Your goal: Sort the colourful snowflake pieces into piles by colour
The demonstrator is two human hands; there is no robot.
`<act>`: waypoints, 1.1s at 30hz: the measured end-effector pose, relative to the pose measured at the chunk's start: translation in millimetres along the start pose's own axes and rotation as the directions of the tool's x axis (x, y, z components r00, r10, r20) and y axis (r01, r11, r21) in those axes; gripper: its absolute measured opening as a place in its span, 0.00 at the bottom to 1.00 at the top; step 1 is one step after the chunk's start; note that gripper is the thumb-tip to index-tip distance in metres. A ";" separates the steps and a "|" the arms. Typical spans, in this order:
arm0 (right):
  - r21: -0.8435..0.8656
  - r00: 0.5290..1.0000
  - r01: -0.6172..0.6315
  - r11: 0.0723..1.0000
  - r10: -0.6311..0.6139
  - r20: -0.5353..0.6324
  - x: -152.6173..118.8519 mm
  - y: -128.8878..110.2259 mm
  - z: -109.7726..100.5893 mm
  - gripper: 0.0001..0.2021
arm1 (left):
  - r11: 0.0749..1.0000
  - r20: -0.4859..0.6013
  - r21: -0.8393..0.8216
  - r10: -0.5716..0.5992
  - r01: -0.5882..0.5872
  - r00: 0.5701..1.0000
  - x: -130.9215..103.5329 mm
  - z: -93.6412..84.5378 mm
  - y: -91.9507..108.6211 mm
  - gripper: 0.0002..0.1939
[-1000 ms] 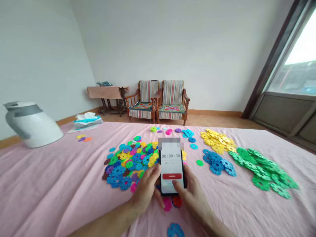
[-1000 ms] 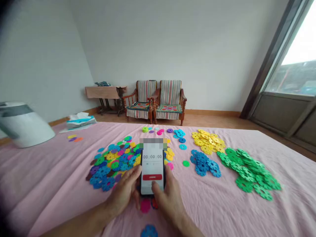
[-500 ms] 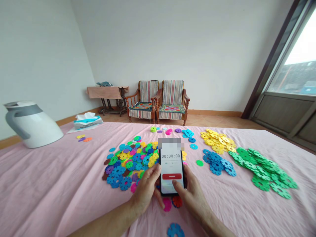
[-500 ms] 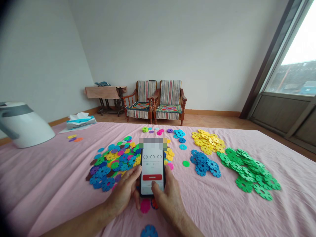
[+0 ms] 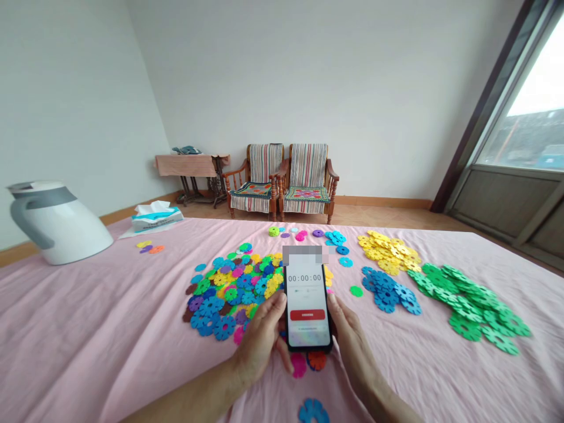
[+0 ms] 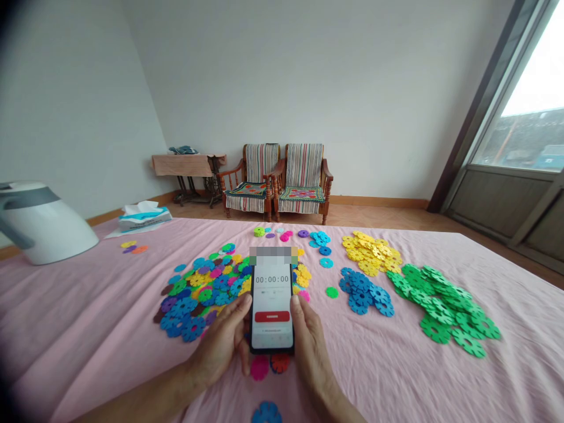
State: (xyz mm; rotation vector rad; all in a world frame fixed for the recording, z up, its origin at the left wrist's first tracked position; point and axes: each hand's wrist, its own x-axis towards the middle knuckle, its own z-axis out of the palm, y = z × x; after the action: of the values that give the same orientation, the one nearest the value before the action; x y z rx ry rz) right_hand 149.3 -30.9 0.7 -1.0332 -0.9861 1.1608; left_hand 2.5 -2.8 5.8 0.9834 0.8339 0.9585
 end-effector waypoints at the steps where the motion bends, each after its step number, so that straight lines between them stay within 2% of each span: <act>1: 0.034 1.000 -0.015 0.999 0.015 -0.005 0.7 0.6 -0.7 0.25 | 1.000 -0.006 -0.002 -0.010 0.010 1.000 -0.4 0.5 0.6 0.28; 6: 0.124 0.997 -0.073 0.990 0.068 0.042 1.7 5.9 -3.2 0.25 | 1.000 0.001 0.002 -0.021 0.021 1.000 -0.3 0.8 1.6 0.30; 11: 0.083 0.999 -0.044 0.996 0.042 0.022 -0.1 4.1 -2.5 0.23 | 1.000 0.050 0.024 0.004 -0.005 0.999 1.2 -1.8 2.4 0.27; 14: 0.043 0.999 -0.053 0.998 0.054 -0.008 -1.1 0.6 -2.4 0.24 | 0.993 0.055 0.103 0.049 -0.054 0.997 1.7 -3.6 4.9 0.25; 19: 0.073 0.999 -0.049 0.996 0.048 0.016 -1.8 1.6 -2.4 0.23 | 0.971 0.014 0.209 0.114 -0.114 0.993 4.5 -8.2 6.9 0.23; 33: 0.077 0.998 -0.038 0.996 0.033 0.060 -2.5 2.3 -1.5 0.23 | 0.980 0.012 0.156 0.122 -0.123 0.992 5.3 -7.5 10.0 0.23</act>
State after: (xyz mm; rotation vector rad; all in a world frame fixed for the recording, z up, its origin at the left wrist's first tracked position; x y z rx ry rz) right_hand 149.9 -33.3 -2.1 -0.9620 -0.9639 1.2560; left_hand -5.0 6.7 11.8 1.1824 0.8640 1.0075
